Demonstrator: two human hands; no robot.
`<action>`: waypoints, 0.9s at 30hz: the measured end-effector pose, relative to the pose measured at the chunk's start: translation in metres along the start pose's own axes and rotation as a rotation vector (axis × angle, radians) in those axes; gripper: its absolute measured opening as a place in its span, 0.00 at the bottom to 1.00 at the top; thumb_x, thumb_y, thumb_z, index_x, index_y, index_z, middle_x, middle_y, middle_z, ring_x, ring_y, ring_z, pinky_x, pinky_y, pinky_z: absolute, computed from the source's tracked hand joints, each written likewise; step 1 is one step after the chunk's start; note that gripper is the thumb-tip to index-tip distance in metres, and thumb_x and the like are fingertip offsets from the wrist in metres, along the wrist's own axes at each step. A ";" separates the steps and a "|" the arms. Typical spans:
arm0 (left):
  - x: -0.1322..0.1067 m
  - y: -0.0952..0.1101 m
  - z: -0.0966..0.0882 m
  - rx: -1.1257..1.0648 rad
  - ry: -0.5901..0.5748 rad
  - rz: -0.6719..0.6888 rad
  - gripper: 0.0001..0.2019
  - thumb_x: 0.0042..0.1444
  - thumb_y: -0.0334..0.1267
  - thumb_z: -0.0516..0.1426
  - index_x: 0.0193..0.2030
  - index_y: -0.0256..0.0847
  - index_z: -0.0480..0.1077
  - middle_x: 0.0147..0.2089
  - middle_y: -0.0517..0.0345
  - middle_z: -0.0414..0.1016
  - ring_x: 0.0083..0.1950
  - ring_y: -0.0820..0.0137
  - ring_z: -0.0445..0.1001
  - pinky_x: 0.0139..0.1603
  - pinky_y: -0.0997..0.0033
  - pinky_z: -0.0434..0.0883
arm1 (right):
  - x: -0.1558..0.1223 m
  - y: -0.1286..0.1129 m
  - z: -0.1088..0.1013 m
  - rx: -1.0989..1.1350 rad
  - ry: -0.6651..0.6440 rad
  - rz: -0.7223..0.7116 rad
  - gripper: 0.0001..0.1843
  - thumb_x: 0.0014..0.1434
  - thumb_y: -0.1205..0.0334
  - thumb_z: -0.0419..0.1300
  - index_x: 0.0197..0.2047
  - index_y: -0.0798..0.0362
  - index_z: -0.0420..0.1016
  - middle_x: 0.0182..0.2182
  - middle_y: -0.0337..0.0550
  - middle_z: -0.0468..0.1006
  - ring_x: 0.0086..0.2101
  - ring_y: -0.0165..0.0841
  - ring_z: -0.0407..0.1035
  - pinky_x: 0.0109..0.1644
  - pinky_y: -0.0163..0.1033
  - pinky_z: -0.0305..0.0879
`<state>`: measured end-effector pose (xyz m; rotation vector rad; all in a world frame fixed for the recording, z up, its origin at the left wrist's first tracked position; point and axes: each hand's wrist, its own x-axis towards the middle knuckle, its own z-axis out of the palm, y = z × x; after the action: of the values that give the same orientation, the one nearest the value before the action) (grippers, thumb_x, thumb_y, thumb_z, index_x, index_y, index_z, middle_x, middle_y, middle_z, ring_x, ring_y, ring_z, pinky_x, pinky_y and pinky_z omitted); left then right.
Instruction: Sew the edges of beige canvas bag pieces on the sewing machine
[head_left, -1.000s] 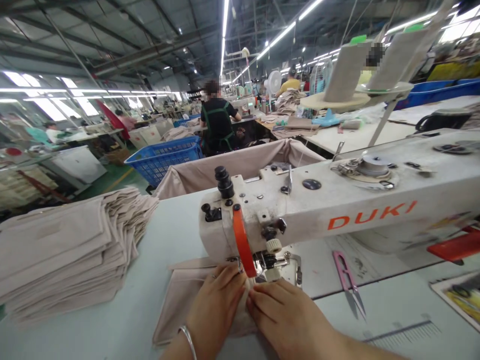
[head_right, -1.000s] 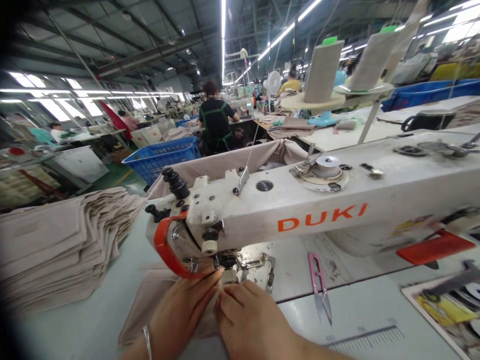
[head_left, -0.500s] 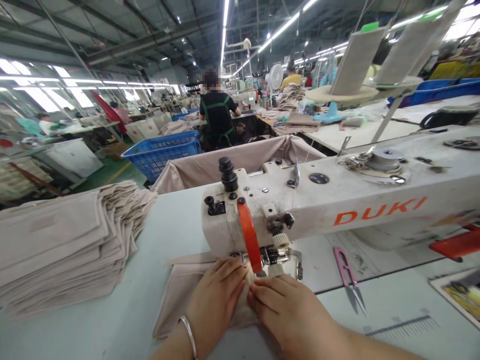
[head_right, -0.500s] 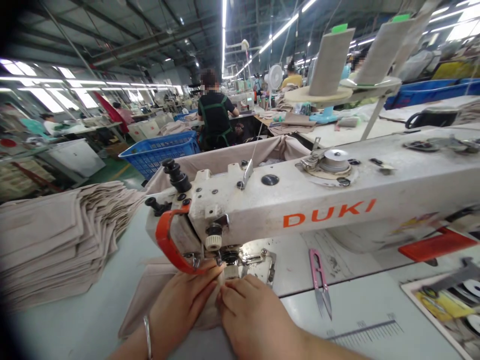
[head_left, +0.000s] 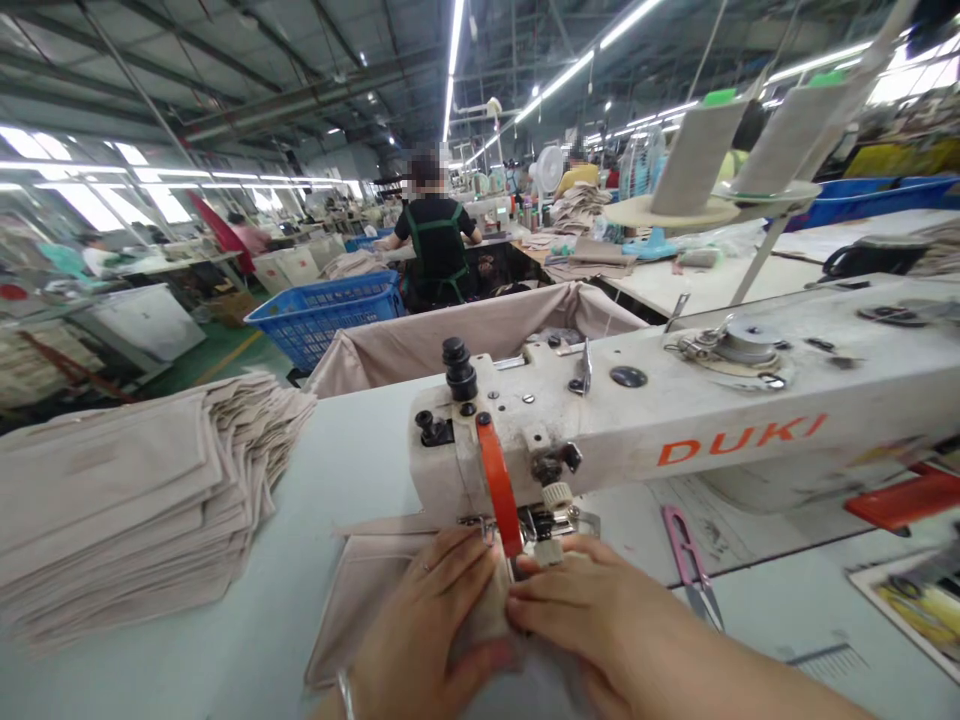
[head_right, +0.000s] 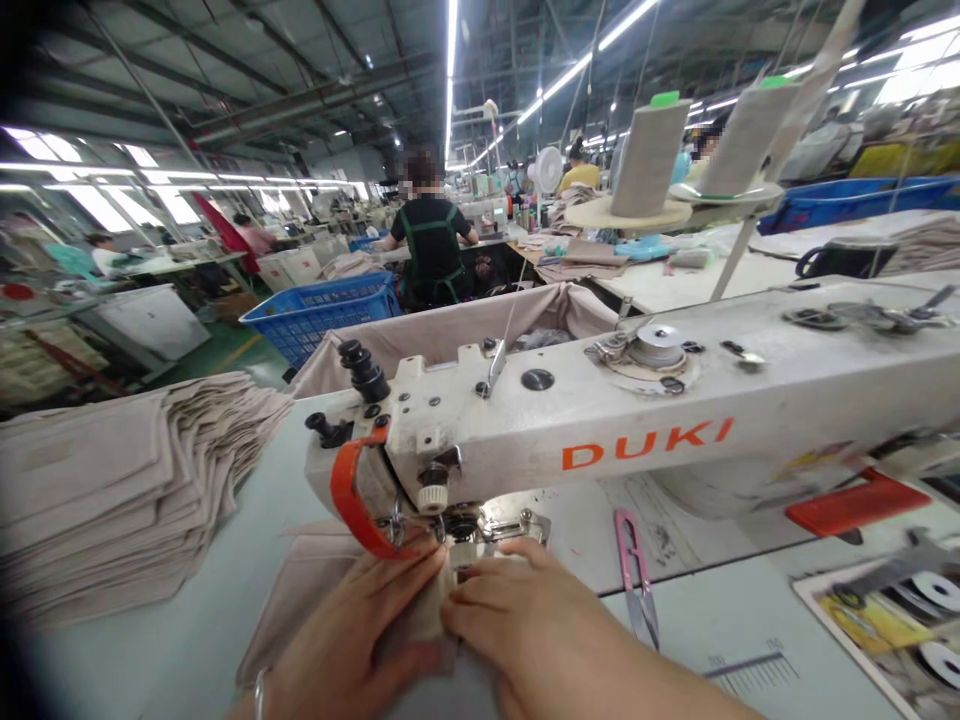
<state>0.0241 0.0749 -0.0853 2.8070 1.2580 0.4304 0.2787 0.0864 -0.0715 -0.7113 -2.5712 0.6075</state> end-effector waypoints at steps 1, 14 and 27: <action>-0.004 0.001 -0.001 0.012 -0.007 0.051 0.33 0.57 0.48 0.64 0.66 0.36 0.63 0.65 0.44 0.71 0.65 0.55 0.70 0.63 0.55 0.73 | -0.005 0.002 -0.012 0.026 -0.031 0.051 0.29 0.54 0.77 0.58 0.57 0.44 0.71 0.51 0.35 0.78 0.52 0.34 0.70 0.63 0.45 0.55; -0.010 0.017 0.005 -0.188 0.160 -0.036 0.22 0.56 0.24 0.52 0.57 0.42 0.70 0.58 0.53 0.77 0.59 0.65 0.75 0.61 0.64 0.74 | 0.005 0.010 0.010 -0.158 0.132 0.057 0.05 0.67 0.65 0.57 0.39 0.53 0.73 0.36 0.44 0.76 0.39 0.39 0.69 0.45 0.44 0.67; -0.006 0.014 0.011 0.056 0.107 0.166 0.18 0.64 0.24 0.48 0.58 0.37 0.69 0.59 0.51 0.77 0.62 0.63 0.73 0.63 0.61 0.72 | 0.002 0.000 0.013 -0.104 -0.027 -0.163 0.06 0.67 0.65 0.57 0.40 0.53 0.75 0.37 0.41 0.78 0.40 0.35 0.69 0.47 0.41 0.66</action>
<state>0.0331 0.0622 -0.0951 2.9852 1.0733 0.5689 0.2705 0.0832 -0.0820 -0.5221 -2.6693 0.4367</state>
